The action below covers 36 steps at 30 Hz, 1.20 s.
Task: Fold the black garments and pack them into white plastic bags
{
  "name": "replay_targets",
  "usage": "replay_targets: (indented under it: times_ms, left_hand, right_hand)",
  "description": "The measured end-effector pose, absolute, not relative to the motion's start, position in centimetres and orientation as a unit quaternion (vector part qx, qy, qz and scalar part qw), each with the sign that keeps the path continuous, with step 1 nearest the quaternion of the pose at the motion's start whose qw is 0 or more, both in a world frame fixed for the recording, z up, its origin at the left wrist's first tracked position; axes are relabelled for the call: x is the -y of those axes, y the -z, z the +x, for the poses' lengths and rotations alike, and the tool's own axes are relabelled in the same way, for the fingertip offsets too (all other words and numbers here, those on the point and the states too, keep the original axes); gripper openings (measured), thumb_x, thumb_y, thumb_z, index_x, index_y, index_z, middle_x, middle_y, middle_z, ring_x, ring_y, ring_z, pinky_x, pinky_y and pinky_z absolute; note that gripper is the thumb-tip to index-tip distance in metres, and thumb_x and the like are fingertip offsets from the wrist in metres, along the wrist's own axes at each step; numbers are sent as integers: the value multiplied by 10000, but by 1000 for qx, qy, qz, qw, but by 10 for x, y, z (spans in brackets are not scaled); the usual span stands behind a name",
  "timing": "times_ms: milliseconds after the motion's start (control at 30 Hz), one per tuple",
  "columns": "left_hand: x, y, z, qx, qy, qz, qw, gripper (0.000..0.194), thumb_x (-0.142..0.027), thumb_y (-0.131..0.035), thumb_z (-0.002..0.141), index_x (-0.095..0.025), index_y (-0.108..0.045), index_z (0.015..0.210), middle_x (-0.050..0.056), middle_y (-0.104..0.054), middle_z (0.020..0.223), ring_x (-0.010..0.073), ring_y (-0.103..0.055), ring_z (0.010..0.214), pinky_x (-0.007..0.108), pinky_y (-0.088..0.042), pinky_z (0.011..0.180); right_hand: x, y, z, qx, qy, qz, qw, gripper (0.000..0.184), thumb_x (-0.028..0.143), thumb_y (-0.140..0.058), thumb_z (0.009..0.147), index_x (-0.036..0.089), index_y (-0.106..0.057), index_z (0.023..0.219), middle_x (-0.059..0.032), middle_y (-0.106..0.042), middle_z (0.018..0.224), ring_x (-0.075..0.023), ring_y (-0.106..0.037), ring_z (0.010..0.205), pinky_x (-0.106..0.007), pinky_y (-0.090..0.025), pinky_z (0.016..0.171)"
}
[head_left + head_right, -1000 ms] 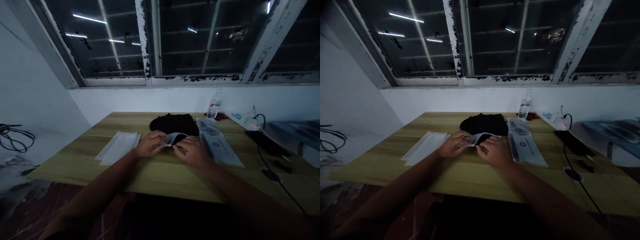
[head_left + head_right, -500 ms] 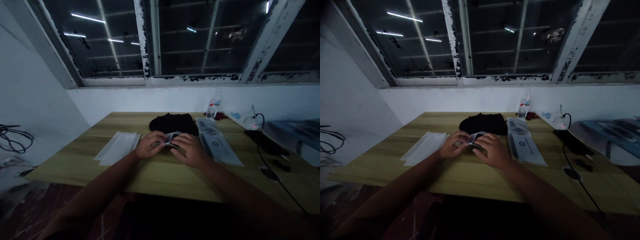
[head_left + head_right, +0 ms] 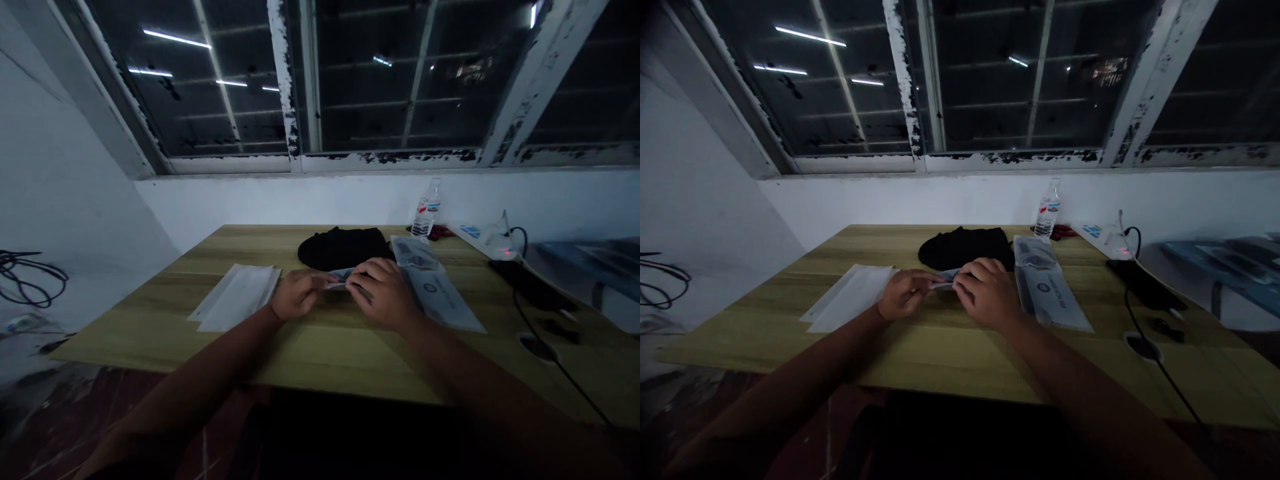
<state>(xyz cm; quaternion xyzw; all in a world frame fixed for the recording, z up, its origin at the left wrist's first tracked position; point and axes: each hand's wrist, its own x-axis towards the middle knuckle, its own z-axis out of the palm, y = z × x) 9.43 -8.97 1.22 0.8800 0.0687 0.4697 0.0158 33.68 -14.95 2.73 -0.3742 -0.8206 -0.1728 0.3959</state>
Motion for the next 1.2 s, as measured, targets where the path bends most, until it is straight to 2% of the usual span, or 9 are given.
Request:
replay_targets:
  times_ms: [133,233,367,467,600,800,967,1067,1200]
  left_hand:
    - [80,-8,88,-158,-584,788,114,53,-202,-573,1003,-232,-530,1011,81,-803,1034,215,-780,954,353,-603,814]
    - [71,-7,85,-194,-655,704,196,202,-376,-613,1012,-235,-470,998,54,-771,897,198,-760,841,338,-582,781]
    - [65,-11,85,-256,-666,659,238,361,-529,-662,960,-238,-449,934,-86,-495,586,95,-478,479,205,-389,507]
    - [66,-13,85,-286,-652,647,273,407,-578,-678,929,-246,-442,920,-115,-370,534,84,-325,431,195,-253,441]
    - [63,-10,87,-316,-641,628,310,453,-622,-697,892,-251,-438,925,-119,-361,529,86,-308,440,190,-241,440]
    - [51,5,90,-323,-660,567,372,461,-637,-668,897,-273,-389,948,-115,-378,574,88,-348,447,178,-286,422]
    - [49,6,87,-295,-624,600,405,470,-629,-676,894,-269,-385,980,-92,-529,675,96,-551,573,199,-484,566]
    - [45,3,85,-308,-600,611,415,474,-578,-709,878,-261,-395,1039,-13,-695,897,150,-702,836,299,-574,780]
    - [31,7,80,-399,-531,670,331,352,-484,-640,911,-241,-468,1099,57,-722,1025,210,-715,1014,368,-575,860]
  right_hand:
    - [142,-32,351,803,154,-413,401,105,234,-651,917,233,-736,855,-34,-729,918,-227,-622,906,-403,-429,844]
    - [141,-35,360,784,135,-425,432,69,219,-670,860,226,-714,807,-37,-721,901,-228,-640,876,-403,-433,836]
    - [141,-40,365,772,83,-415,475,46,193,-677,789,224,-671,755,-31,-694,854,-216,-646,817,-386,-455,800]
    - [139,-42,369,762,24,-417,495,63,175,-662,755,227,-649,722,-18,-667,805,-191,-637,750,-352,-467,732]
    - [132,-36,373,744,-65,-422,514,82,210,-666,774,233,-634,702,-11,-660,787,-182,-638,741,-341,-494,731]
    - [126,-3,354,726,-253,-384,511,307,415,-649,917,251,-639,1176,-56,-775,1035,-221,-743,919,-354,-605,767]
    - [134,-10,350,759,-165,-453,438,230,330,-602,970,261,-716,1158,-35,-807,1070,-225,-769,927,-362,-630,791]
    - [151,-34,377,758,-90,-484,429,383,239,-613,907,273,-714,1275,-29,-793,1160,-231,-764,953,-359,-630,802]
    - [175,-52,439,705,127,-614,333,532,178,-551,856,278,-686,1360,-58,-715,1346,-297,-695,1184,-449,-594,958]
